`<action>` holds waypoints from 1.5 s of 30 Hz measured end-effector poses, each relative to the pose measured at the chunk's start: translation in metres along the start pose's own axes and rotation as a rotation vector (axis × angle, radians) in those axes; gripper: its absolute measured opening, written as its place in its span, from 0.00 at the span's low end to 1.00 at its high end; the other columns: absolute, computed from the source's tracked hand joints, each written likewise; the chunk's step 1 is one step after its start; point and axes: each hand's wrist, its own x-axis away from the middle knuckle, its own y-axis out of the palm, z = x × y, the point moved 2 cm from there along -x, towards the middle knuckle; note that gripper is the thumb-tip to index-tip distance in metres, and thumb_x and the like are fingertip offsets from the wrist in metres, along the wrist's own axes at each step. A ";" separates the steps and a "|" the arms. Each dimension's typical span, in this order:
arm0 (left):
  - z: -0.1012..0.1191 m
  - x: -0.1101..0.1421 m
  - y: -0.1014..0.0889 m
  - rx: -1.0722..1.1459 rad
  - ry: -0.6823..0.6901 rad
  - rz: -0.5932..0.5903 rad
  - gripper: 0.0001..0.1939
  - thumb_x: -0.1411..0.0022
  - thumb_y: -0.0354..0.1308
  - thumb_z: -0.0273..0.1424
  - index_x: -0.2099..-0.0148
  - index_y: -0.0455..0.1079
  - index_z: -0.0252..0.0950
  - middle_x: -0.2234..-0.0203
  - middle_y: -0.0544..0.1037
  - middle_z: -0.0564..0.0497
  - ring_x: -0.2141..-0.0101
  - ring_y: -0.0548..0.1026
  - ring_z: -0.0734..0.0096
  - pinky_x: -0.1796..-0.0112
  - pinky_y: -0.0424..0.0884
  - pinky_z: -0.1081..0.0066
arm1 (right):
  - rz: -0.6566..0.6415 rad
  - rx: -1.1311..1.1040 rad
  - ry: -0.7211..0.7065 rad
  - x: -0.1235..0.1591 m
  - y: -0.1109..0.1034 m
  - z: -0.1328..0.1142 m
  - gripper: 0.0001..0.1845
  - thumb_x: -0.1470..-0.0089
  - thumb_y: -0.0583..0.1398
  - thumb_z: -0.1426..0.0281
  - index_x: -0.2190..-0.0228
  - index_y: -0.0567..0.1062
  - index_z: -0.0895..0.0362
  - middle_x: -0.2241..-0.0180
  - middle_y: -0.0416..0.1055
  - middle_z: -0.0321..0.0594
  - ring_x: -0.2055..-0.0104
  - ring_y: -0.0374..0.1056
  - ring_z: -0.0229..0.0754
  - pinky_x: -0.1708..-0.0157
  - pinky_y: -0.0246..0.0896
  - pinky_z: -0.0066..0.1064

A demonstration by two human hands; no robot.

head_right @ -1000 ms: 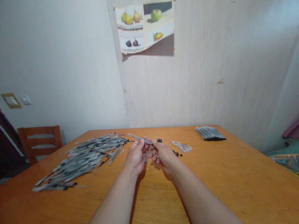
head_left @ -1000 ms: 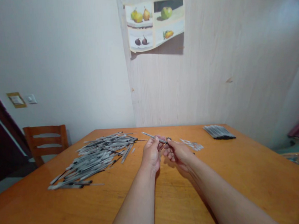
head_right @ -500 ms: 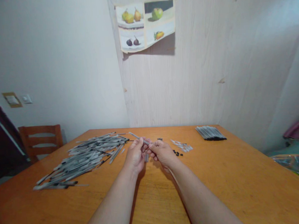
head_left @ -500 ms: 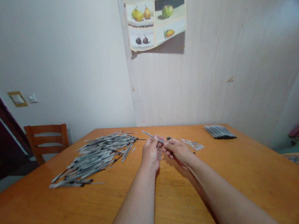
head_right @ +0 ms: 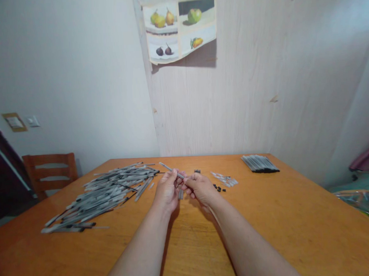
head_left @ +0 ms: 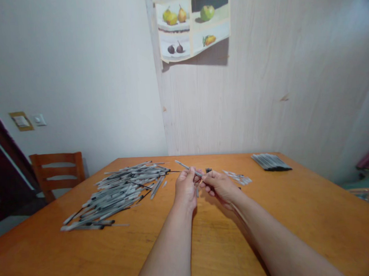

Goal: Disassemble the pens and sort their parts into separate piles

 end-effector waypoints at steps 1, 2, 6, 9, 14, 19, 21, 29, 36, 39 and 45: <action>0.000 0.000 0.000 0.001 0.003 -0.001 0.14 0.43 0.66 0.37 0.65 0.65 0.35 0.70 0.78 0.48 0.71 0.76 0.73 0.68 0.70 0.74 | 0.006 -0.008 0.009 0.000 0.000 0.000 0.10 0.50 0.64 0.66 0.73 0.71 0.58 0.77 0.74 0.36 0.82 0.60 0.28 0.86 0.48 0.18; 0.000 0.000 0.000 0.004 0.005 -0.004 0.14 0.44 0.66 0.37 0.65 0.65 0.35 0.70 0.78 0.48 0.71 0.76 0.73 0.69 0.69 0.74 | 0.004 -0.016 0.024 0.000 0.000 0.001 0.10 0.48 0.63 0.64 0.72 0.71 0.58 0.77 0.74 0.37 0.82 0.60 0.28 0.87 0.47 0.18; 0.000 0.001 0.001 -0.001 -0.004 -0.019 0.16 0.45 0.67 0.40 0.65 0.64 0.36 0.71 0.78 0.49 0.74 0.75 0.73 0.74 0.67 0.76 | -0.044 0.003 0.100 -0.001 -0.001 0.005 0.18 0.42 0.58 0.57 0.70 0.74 0.59 0.77 0.74 0.40 0.84 0.61 0.29 0.87 0.46 0.19; -0.001 0.000 -0.001 0.002 -0.008 -0.007 0.19 0.47 0.68 0.41 0.65 0.64 0.35 0.71 0.77 0.49 0.74 0.76 0.73 0.73 0.68 0.75 | -0.048 0.026 0.061 -0.002 -0.001 0.005 0.14 0.44 0.60 0.60 0.73 0.72 0.59 0.78 0.74 0.38 0.84 0.59 0.28 0.87 0.47 0.18; -0.004 -0.003 -0.004 -0.020 -0.014 0.035 0.19 0.47 0.68 0.41 0.65 0.65 0.34 0.70 0.78 0.48 0.72 0.76 0.74 0.71 0.69 0.75 | 0.029 0.070 0.026 -0.002 0.000 0.001 0.11 0.52 0.66 0.68 0.74 0.68 0.58 0.78 0.73 0.34 0.83 0.59 0.28 0.86 0.49 0.18; -0.004 -0.003 -0.004 0.002 -0.021 0.034 0.18 0.47 0.68 0.40 0.66 0.65 0.34 0.71 0.78 0.49 0.73 0.75 0.75 0.70 0.68 0.75 | 0.030 0.046 0.098 0.001 0.001 0.000 0.16 0.43 0.60 0.58 0.71 0.72 0.59 0.77 0.74 0.39 0.84 0.60 0.28 0.88 0.44 0.19; -0.004 -0.002 -0.003 0.008 -0.021 0.028 0.18 0.47 0.68 0.40 0.66 0.64 0.35 0.72 0.77 0.49 0.74 0.74 0.75 0.72 0.68 0.76 | 0.019 0.062 0.123 0.001 0.000 0.001 0.17 0.41 0.57 0.58 0.71 0.73 0.60 0.78 0.74 0.40 0.84 0.60 0.29 0.88 0.44 0.19; -0.006 -0.003 -0.005 -0.003 -0.030 0.078 0.19 0.48 0.69 0.40 0.66 0.65 0.34 0.72 0.77 0.48 0.73 0.75 0.74 0.70 0.69 0.75 | 0.016 0.084 0.034 -0.004 -0.001 0.005 0.10 0.49 0.65 0.67 0.74 0.70 0.59 0.78 0.73 0.35 0.83 0.60 0.28 0.86 0.49 0.17; -0.006 -0.003 -0.005 0.014 -0.034 0.067 0.18 0.46 0.68 0.40 0.67 0.63 0.35 0.73 0.76 0.50 0.74 0.75 0.75 0.71 0.69 0.76 | 0.001 0.057 0.163 -0.001 0.000 0.004 0.17 0.39 0.55 0.62 0.71 0.73 0.61 0.78 0.74 0.42 0.84 0.62 0.29 0.88 0.46 0.19; -0.007 -0.003 -0.005 0.017 -0.028 0.070 0.18 0.46 0.68 0.40 0.67 0.63 0.35 0.73 0.76 0.50 0.74 0.75 0.75 0.71 0.69 0.75 | -0.015 0.064 0.090 -0.001 0.001 0.005 0.11 0.42 0.58 0.66 0.73 0.72 0.60 0.78 0.74 0.39 0.83 0.61 0.28 0.87 0.48 0.18; -0.007 -0.004 -0.005 0.005 -0.028 0.086 0.20 0.48 0.69 0.42 0.67 0.64 0.34 0.73 0.77 0.49 0.73 0.75 0.75 0.69 0.70 0.75 | 0.046 0.067 0.031 -0.002 0.001 0.005 0.09 0.51 0.65 0.68 0.73 0.69 0.58 0.77 0.73 0.35 0.82 0.61 0.28 0.87 0.49 0.18</action>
